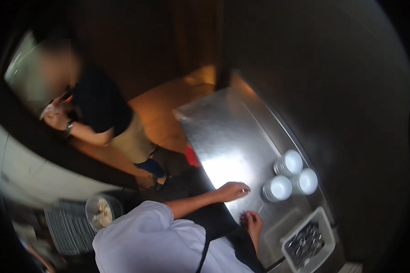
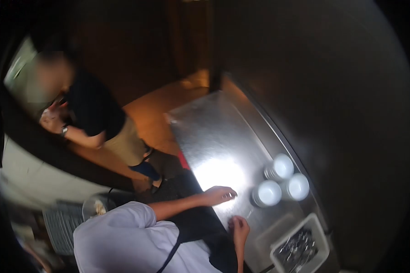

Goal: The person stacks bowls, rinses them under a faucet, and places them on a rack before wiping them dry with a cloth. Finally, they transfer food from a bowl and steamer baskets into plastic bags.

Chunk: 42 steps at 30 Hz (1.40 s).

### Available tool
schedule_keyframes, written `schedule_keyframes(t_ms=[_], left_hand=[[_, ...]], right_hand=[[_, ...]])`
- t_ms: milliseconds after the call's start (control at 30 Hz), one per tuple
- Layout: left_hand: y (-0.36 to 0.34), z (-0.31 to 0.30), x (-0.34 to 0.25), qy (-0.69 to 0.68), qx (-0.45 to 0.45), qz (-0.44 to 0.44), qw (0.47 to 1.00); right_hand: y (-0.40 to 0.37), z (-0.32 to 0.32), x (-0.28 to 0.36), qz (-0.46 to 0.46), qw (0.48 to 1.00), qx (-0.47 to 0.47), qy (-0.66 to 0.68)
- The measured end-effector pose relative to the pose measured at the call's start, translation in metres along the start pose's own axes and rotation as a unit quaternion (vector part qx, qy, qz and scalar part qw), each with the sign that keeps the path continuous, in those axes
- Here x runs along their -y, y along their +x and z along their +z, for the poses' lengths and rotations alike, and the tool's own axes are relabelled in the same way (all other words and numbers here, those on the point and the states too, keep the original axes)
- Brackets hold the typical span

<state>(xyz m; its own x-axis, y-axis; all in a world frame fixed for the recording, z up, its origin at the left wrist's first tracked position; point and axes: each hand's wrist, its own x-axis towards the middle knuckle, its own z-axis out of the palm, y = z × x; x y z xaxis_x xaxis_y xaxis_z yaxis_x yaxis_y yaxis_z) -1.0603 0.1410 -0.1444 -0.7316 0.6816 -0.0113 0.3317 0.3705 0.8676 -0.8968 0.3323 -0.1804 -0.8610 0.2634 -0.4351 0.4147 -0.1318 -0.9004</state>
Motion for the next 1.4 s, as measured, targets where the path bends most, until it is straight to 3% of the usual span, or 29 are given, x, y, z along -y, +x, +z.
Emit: schedule_keyframes(t_ms=[133,333,367,500,600,633,733,867,900,1000,1100,1200,1267,1333,1400], left_hand=[[-0.041,0.002,-0.013,0.025,-0.015,-0.046,0.999],[-0.137,0.010,-0.025,0.104,-0.188,-0.085,0.973],[-0.155,0.016,-0.026,0.099,-0.222,-0.085,0.966],[-0.224,0.032,-0.025,0.080,-0.311,-0.151,0.935],[-0.262,0.027,-0.015,0.050,-0.314,-0.244,0.916],[-0.277,0.029,-0.011,0.062,-0.319,-0.264,0.908],[-0.317,0.050,0.018,0.103,-0.312,-0.322,0.888],[-0.357,0.075,0.034,0.114,-0.284,-0.385,0.871],[-0.369,0.077,0.037,0.104,-0.283,-0.397,0.867],[-0.414,0.082,0.049,0.098,-0.295,-0.416,0.855],[-0.464,0.090,0.059,0.116,-0.300,-0.446,0.835],[-0.516,0.089,0.061,0.058,-0.301,-0.498,0.812],[-0.550,0.088,0.058,0.063,-0.285,-0.536,0.792],[-0.582,0.097,0.068,0.059,-0.308,-0.539,0.782],[-0.610,0.108,0.072,0.033,-0.384,-0.549,0.742]], right_hand=[[0.011,0.001,0.000,-0.052,0.993,0.074,-0.071],[0.024,0.035,0.020,-0.115,0.955,0.232,-0.141],[0.030,0.041,0.019,-0.203,0.923,0.258,-0.200],[0.010,0.087,0.051,-0.275,0.838,0.344,-0.322],[0.030,0.123,0.038,-0.359,0.759,0.415,-0.350],[0.004,0.137,0.057,-0.295,0.760,0.431,-0.387],[-0.003,0.156,0.028,-0.299,0.703,0.492,-0.418],[0.074,0.155,-0.092,-0.268,0.626,0.584,-0.441],[0.088,0.157,-0.112,-0.219,0.629,0.636,-0.391],[0.102,0.171,-0.154,-0.163,0.640,0.629,-0.411],[0.063,0.198,-0.138,-0.324,0.554,0.602,-0.475],[0.073,0.241,-0.165,-0.292,0.562,0.664,-0.397],[0.053,0.266,-0.163,-0.326,0.537,0.651,-0.427],[-0.016,0.298,-0.124,-0.373,0.491,0.612,-0.495],[-0.065,0.326,-0.106,-0.313,0.507,0.637,-0.489]])
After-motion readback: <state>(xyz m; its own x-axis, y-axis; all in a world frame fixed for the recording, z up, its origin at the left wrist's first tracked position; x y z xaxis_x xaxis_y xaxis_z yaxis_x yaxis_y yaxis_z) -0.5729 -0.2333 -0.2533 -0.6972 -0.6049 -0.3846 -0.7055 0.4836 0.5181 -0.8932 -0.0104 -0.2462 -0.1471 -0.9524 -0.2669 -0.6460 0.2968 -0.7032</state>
